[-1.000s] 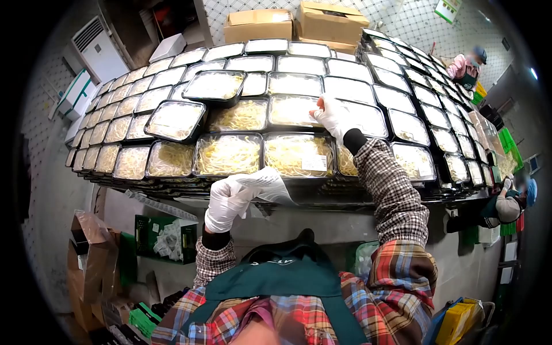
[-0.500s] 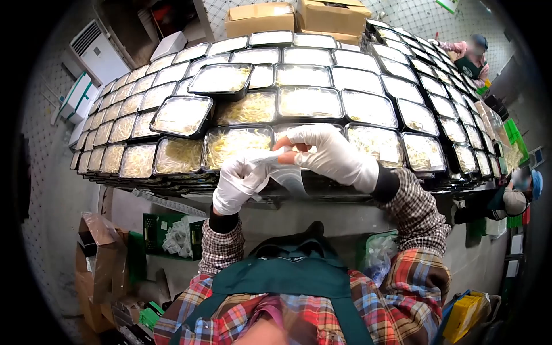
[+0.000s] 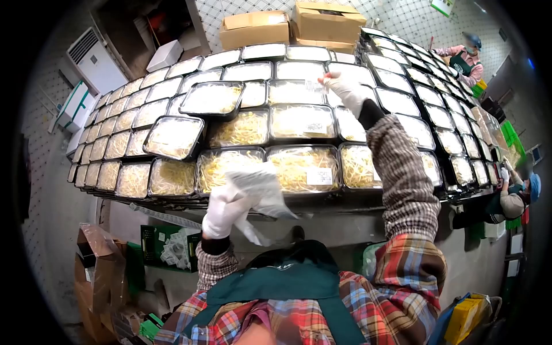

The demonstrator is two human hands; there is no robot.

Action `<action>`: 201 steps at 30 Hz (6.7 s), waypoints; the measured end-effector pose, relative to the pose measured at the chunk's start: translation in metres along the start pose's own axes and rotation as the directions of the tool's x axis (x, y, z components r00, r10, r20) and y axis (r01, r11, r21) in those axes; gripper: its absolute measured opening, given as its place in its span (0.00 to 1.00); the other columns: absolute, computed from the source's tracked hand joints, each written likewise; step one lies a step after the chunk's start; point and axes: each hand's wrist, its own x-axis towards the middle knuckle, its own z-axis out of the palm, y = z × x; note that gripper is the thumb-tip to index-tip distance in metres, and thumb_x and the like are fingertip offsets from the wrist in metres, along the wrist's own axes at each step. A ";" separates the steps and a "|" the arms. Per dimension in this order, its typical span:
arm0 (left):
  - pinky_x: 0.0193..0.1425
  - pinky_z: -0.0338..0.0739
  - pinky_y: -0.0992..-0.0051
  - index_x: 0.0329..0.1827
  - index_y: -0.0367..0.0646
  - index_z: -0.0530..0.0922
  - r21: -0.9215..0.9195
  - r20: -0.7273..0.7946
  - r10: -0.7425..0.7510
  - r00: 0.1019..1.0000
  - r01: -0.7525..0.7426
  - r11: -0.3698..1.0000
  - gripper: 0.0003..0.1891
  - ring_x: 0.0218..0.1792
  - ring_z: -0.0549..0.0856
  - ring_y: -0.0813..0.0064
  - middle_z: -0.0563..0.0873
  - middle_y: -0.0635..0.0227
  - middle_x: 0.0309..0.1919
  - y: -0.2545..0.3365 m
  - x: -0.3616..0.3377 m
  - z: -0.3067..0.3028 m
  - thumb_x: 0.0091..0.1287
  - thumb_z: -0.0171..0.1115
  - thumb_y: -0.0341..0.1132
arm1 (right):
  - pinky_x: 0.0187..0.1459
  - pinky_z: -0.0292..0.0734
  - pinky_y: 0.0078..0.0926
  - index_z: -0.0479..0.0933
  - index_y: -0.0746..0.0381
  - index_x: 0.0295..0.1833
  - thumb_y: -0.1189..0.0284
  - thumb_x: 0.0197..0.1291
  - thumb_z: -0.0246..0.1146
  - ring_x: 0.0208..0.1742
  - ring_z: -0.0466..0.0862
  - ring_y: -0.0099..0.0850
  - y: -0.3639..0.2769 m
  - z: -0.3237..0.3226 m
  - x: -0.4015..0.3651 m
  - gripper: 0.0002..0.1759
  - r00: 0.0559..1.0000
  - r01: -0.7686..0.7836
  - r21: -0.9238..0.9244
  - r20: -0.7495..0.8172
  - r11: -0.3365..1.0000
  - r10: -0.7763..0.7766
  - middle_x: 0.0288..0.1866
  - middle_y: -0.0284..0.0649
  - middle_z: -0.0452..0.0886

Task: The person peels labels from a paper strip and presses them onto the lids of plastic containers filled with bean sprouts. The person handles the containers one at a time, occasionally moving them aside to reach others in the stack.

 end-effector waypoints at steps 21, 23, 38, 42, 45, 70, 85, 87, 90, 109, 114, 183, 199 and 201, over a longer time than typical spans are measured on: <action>0.50 0.77 0.76 0.50 0.35 0.82 0.081 -0.193 0.070 0.979 -0.055 0.995 0.15 0.41 0.83 0.78 0.87 0.68 0.39 0.008 0.051 0.008 0.58 0.69 0.23 | 0.37 0.75 0.19 0.82 0.61 0.45 0.72 0.54 0.72 0.35 0.78 0.21 -0.112 0.051 -0.130 0.13 0.827 0.228 0.221 0.469 0.948 -0.309 0.37 0.31 0.82; 0.50 0.77 0.76 0.48 0.34 0.82 0.357 -0.320 0.401 0.859 -0.283 0.890 0.13 0.41 0.83 0.78 0.87 0.67 0.38 0.029 0.059 0.037 0.60 0.68 0.25 | 0.38 0.79 0.22 0.81 0.61 0.46 0.78 0.53 0.71 0.35 0.82 0.24 -0.117 0.052 -0.139 0.14 0.851 0.386 0.120 0.337 0.915 -0.403 0.35 0.37 0.83; 0.24 0.67 0.84 0.22 0.39 0.75 -0.100 -0.443 -0.044 0.896 -0.001 0.995 0.09 0.18 0.73 0.89 0.79 0.77 0.18 0.022 0.068 0.042 0.57 0.66 0.20 | 0.40 0.76 0.30 0.85 0.59 0.34 0.61 0.53 0.69 0.34 0.83 0.30 0.056 -0.016 0.143 0.12 0.998 -0.036 -0.370 0.030 0.928 0.051 0.31 0.40 0.85; 0.25 0.69 0.83 0.34 0.33 0.82 -0.173 -0.518 -0.057 0.853 -0.040 0.984 0.03 0.21 0.76 0.87 0.83 0.73 0.22 0.022 0.067 0.040 0.57 0.65 0.19 | 0.39 0.76 0.33 0.83 0.59 0.31 0.61 0.52 0.69 0.34 0.84 0.35 0.064 0.010 0.146 0.12 0.996 -0.054 -0.676 0.011 0.735 0.083 0.29 0.43 0.84; 0.31 0.73 0.83 0.41 0.33 0.82 -0.124 -0.488 -0.041 0.872 -0.023 0.992 0.08 0.27 0.79 0.86 0.85 0.70 0.29 0.018 0.067 0.035 0.58 0.66 0.20 | 0.44 0.76 0.34 0.82 0.58 0.41 0.58 0.53 0.69 0.40 0.84 0.40 0.061 0.015 0.134 0.16 0.988 0.144 -0.885 0.105 0.443 -0.112 0.36 0.44 0.85; 0.26 0.70 0.83 0.30 0.36 0.79 -0.035 -0.417 0.028 0.908 -0.047 0.998 0.04 0.24 0.76 0.87 0.80 0.73 0.25 0.017 0.109 0.054 0.61 0.67 0.24 | 0.45 0.79 0.30 0.82 0.60 0.44 0.63 0.62 0.63 0.43 0.85 0.36 0.007 -0.048 0.184 0.13 0.962 0.266 -0.160 -0.016 0.951 -0.271 0.40 0.44 0.85; 0.33 0.72 0.79 0.16 0.41 0.67 -0.073 -0.448 -0.104 0.888 0.080 0.994 0.19 0.29 0.78 0.83 0.81 0.67 0.27 -0.002 0.082 0.031 0.54 0.70 0.17 | 0.53 0.75 0.37 0.79 0.56 0.52 0.54 0.60 0.61 0.53 0.81 0.42 0.126 -0.016 0.263 0.21 0.987 0.142 -0.836 0.082 0.530 -0.135 0.48 0.45 0.83; 0.31 0.71 0.80 0.16 0.41 0.65 -0.085 -0.435 -0.108 0.894 0.078 0.993 0.20 0.28 0.78 0.83 0.80 0.68 0.26 0.000 0.081 0.032 0.55 0.69 0.17 | 0.56 0.74 0.36 0.78 0.57 0.55 0.54 0.60 0.61 0.55 0.80 0.42 0.127 -0.018 0.264 0.23 0.992 0.118 -0.819 0.074 0.562 -0.100 0.48 0.45 0.83; 0.28 0.70 0.81 0.16 0.42 0.64 -0.062 -0.415 -0.050 0.909 0.027 0.998 0.21 0.25 0.76 0.84 0.80 0.68 0.26 0.002 0.078 0.033 0.56 0.69 0.18 | 0.61 0.71 0.37 0.75 0.54 0.60 0.53 0.62 0.58 0.62 0.75 0.42 0.127 -0.020 0.264 0.25 1.000 0.013 -0.820 0.022 0.573 0.008 0.60 0.45 0.76; 0.33 0.74 0.81 0.40 0.37 0.81 0.615 -0.618 0.502 0.606 -0.025 0.788 0.09 0.30 0.80 0.80 0.84 0.67 0.32 0.032 0.094 0.037 0.59 0.71 0.29 | 0.37 0.80 0.20 0.83 0.61 0.43 0.85 0.51 0.67 0.35 0.83 0.25 -0.098 0.077 -0.023 0.13 0.670 0.262 0.643 0.416 0.720 -0.615 0.35 0.38 0.85; 0.36 0.72 0.84 0.44 0.34 0.80 0.116 -0.598 0.084 0.797 -0.018 0.993 0.11 0.32 0.76 0.89 0.81 0.76 0.31 0.024 0.104 0.035 0.62 0.69 0.30 | 0.40 0.82 0.21 0.83 0.60 0.47 0.81 0.59 0.62 0.38 0.84 0.25 -0.101 0.076 0.056 0.12 0.762 0.295 0.694 0.244 0.657 -0.600 0.39 0.39 0.86; 0.27 0.67 0.80 0.27 0.37 0.77 0.685 -0.595 0.627 0.503 -0.092 0.723 0.08 0.23 0.70 0.85 0.76 0.75 0.22 0.021 0.075 0.045 0.62 0.67 0.26 | 0.29 0.77 0.26 0.81 0.59 0.43 0.84 0.45 0.69 0.30 0.83 0.31 -0.133 0.067 -0.056 0.17 0.478 0.768 0.315 0.300 0.558 -0.826 0.32 0.38 0.82; 0.38 0.75 0.86 0.43 0.34 0.82 -0.150 -0.515 0.015 0.857 -0.108 0.983 0.10 0.33 0.79 0.90 0.85 0.74 0.33 -0.009 0.021 -0.008 0.61 0.70 0.29 | 0.44 0.80 0.19 0.81 0.64 0.41 0.88 0.56 0.60 0.38 0.82 0.23 -0.177 0.104 -0.059 0.11 0.763 0.493 0.279 0.317 0.824 -0.564 0.37 0.36 0.84; 0.35 0.74 0.87 0.42 0.33 0.82 -0.169 -0.525 -0.003 0.851 -0.100 0.981 0.09 0.31 0.78 0.90 0.85 0.75 0.31 -0.016 0.015 -0.018 0.62 0.69 0.29 | 0.45 0.80 0.19 0.80 0.63 0.45 0.84 0.58 0.62 0.39 0.81 0.23 -0.189 0.100 -0.042 0.10 0.813 0.370 0.188 0.408 0.910 -0.415 0.38 0.35 0.84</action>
